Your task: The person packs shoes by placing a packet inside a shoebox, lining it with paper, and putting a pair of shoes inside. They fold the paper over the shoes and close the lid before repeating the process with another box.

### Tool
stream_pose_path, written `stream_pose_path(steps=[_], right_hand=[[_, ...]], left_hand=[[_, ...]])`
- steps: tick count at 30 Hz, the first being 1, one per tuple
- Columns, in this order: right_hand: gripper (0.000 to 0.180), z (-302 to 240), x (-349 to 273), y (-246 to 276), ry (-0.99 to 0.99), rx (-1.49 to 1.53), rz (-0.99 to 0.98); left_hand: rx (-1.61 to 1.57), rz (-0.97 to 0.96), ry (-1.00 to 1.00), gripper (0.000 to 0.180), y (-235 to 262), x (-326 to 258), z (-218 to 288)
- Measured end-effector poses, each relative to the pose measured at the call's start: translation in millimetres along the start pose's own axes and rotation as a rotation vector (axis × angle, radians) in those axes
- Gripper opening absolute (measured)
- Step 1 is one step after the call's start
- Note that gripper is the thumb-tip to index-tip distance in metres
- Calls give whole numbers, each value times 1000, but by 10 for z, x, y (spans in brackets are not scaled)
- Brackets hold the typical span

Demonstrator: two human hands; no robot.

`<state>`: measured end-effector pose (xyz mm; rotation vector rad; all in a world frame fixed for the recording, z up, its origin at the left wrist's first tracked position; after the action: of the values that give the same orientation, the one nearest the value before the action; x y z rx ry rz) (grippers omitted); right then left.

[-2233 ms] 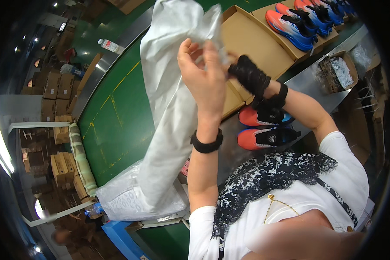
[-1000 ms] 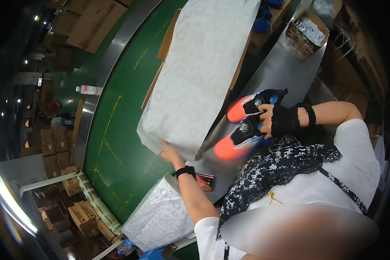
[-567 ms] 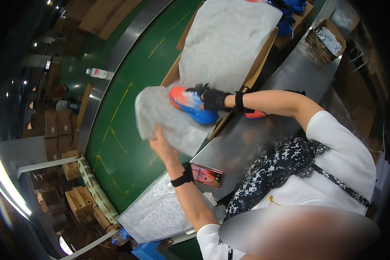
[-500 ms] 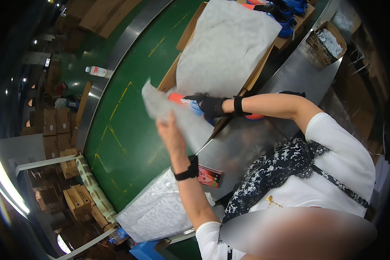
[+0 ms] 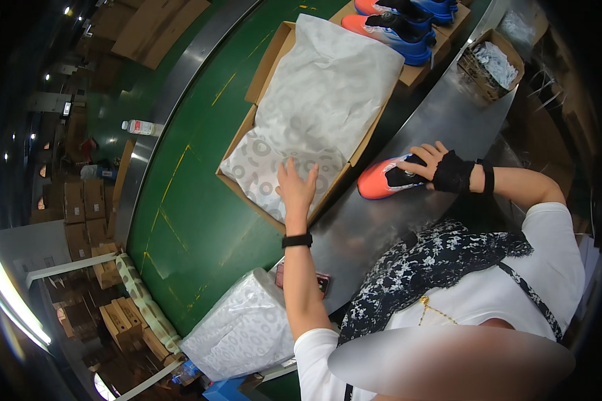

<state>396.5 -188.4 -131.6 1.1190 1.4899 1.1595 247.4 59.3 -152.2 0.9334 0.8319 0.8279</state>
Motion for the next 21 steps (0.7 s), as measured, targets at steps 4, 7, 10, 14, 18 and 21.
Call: stream_pose_path(steps=[4, 7, 10, 14, 18, 21], right_hand=[[70, -153, 197, 332, 169, 195, 177], [65, -494, 464, 795, 401, 349, 181], [65, -721, 647, 1307, 536, 181, 436], [42, -661, 552, 1854, 522, 38, 1017], [40, -479, 770, 870, 370, 364, 491], [40, -183, 759, 144, 113, 751, 266]], left_hand=[[-332, -152, -454, 66, 196, -771, 586], [-192, -125, -697, 61, 293, -1360, 878], [-324, -104, -468, 57, 403, -1270, 692], [-1026, 112, -106, 40, 725, -969, 132], [-1455, -204, 270, 32, 214, -171, -303], [-1487, -559, 435, 40, -223, 118, -121]])
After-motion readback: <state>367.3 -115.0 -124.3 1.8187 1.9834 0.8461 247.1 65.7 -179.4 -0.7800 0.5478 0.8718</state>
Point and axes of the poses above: each hand's wrist, its own x-axis towards the middle knuckle, its own y-axis out of the back of the hand, z = x × y, the point moved 8 cm from there along x, towards the middle knuckle, and after that the axes turned 13 degrees about y, right-handed, at the moved point
